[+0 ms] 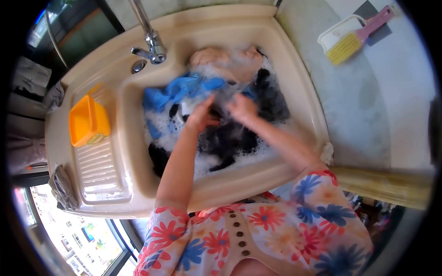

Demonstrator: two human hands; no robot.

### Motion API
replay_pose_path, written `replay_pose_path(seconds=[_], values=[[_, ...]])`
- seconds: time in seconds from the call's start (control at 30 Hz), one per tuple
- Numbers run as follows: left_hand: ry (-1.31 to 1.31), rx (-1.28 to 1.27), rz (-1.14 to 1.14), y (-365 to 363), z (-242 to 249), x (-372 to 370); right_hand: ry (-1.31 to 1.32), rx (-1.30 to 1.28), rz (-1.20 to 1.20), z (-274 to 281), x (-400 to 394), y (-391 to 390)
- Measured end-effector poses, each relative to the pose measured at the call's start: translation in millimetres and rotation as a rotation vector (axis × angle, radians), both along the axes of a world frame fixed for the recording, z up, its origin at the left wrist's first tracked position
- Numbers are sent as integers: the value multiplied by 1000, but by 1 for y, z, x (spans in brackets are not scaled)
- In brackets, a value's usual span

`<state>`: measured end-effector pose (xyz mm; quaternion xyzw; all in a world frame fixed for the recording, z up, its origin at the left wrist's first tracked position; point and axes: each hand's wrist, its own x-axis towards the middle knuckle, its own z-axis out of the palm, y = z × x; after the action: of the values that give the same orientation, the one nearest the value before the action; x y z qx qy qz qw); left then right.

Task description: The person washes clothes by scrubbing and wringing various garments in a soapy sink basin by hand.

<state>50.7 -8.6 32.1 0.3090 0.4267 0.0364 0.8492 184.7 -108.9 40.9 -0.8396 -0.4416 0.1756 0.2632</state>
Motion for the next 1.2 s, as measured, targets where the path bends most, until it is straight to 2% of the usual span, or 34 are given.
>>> replay_pose_path(seconds=[0.03,0.1,0.13,0.17,0.23,0.3,0.33,0.37,0.43,0.47,0.57,0.63,0.7,0.77,0.83,0.87,0.9,0.97,1.0,1.03,1.1,1.2], values=[[-162,147,71,2,-20,1,43,115,139,18,-29,-1],[-467,437,203,3,-84,-2,-95,203,411,38,-61,3],[-457,270,272,-2,-62,0,-103,244,362,33,-52,9],[-288,81,296,-4,-38,2,-158,303,193,4,-30,21],[-22,32,214,1,12,-2,-20,67,-93,-7,27,24],[151,520,-112,11,55,-16,-27,104,-243,-8,81,17],[237,759,-277,15,61,-23,-108,245,-259,-3,92,11],[338,944,-322,17,60,-29,-29,259,-252,2,100,9],[548,1322,-411,23,54,-37,-266,220,-196,20,89,-1],[527,1330,-353,26,51,-36,-246,141,-118,27,74,-10],[25,909,-102,23,87,-21,-255,-94,56,22,30,-29],[-225,730,-17,23,110,-10,-277,-225,-29,4,27,-26],[-444,571,37,18,148,-7,-183,-245,-88,-13,41,-19],[-552,477,199,17,190,-11,-90,-252,-125,-14,60,-19],[-632,405,212,32,217,-23,-2,-242,-129,1,74,-27],[-647,399,220,42,220,-27,512,-259,-240,47,68,-30],[-662,394,228,51,222,-31,721,-115,-334,65,64,-36],[-597,507,246,62,222,-37,925,-27,-293,108,72,-44],[-564,561,250,67,221,-40,999,68,-164,125,79,-46],[-441,742,213,71,217,-44,1068,163,-34,142,84,-48],[-183,1092,136,81,202,-51,1079,368,31,185,75,-49],[598,1764,-88,88,156,-53,742,570,55,196,56,-44]])
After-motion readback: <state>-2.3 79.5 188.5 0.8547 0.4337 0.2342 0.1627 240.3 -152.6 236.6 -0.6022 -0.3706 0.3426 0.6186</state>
